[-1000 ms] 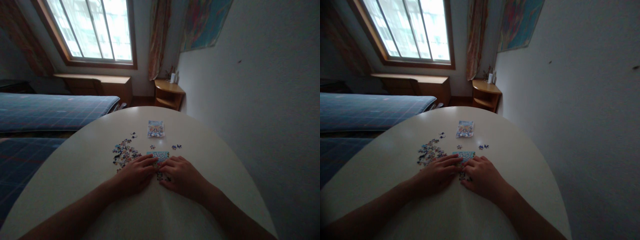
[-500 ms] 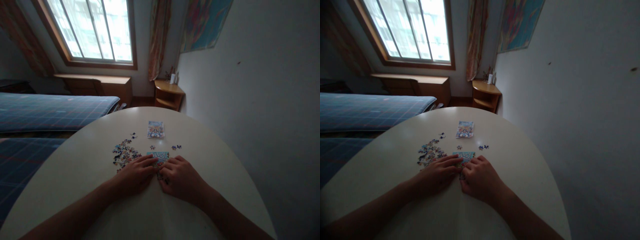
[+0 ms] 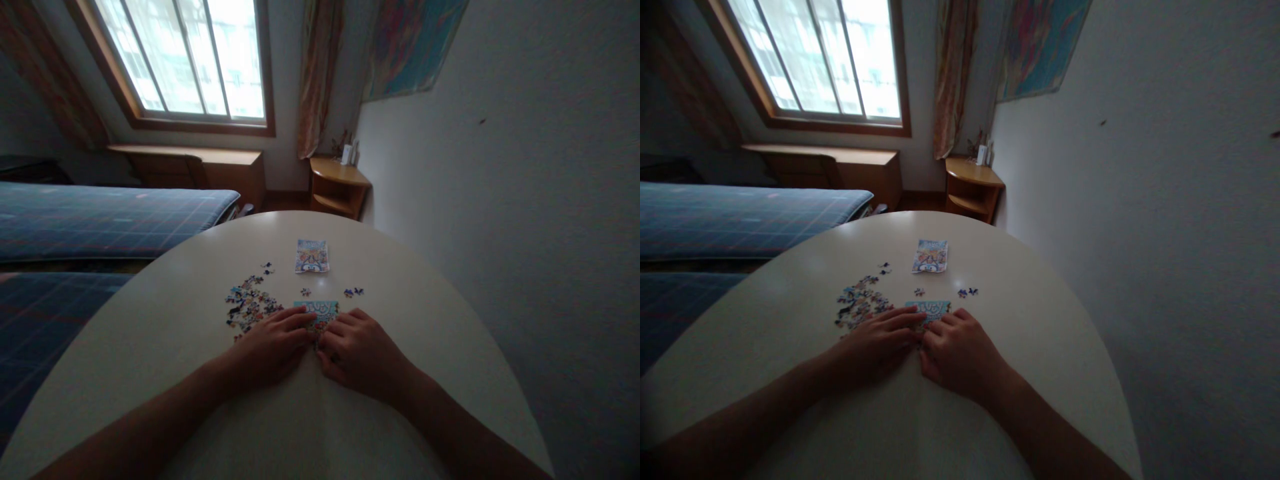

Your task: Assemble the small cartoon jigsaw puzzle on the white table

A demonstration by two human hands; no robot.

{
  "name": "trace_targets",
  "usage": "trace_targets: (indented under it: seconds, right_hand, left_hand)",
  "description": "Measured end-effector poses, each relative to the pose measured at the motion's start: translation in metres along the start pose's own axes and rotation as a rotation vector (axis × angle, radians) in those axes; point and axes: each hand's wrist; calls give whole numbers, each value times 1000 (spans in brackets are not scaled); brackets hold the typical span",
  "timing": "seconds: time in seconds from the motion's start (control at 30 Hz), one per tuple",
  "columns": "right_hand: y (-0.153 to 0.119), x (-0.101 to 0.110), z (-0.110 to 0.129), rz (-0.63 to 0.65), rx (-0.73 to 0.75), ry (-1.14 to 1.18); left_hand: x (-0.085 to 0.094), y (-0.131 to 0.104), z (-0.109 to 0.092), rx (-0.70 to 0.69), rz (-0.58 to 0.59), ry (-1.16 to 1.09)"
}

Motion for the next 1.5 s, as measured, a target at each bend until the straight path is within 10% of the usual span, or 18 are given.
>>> trace_targets:
  seconds: [0.33,0.93,1.5]
  right_hand:
    - [4,0,-9,-141,143,-62]
    - [-5,6,-8,76,243,168]
    - [-6,-4,-13,102,-63,313]
  left_hand:
    - [2,1,-1,-10,-15,-25]
    - [1,0,1,5,4,-7]
    - [-1,-1,-7,112,4,-34]
Point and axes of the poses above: each hand's wrist, its own y-axis towards the middle knuckle, its own x-axis out of the back of the hand, z = x × y, and after that the axes turned 7 degrees about -z, right-handed
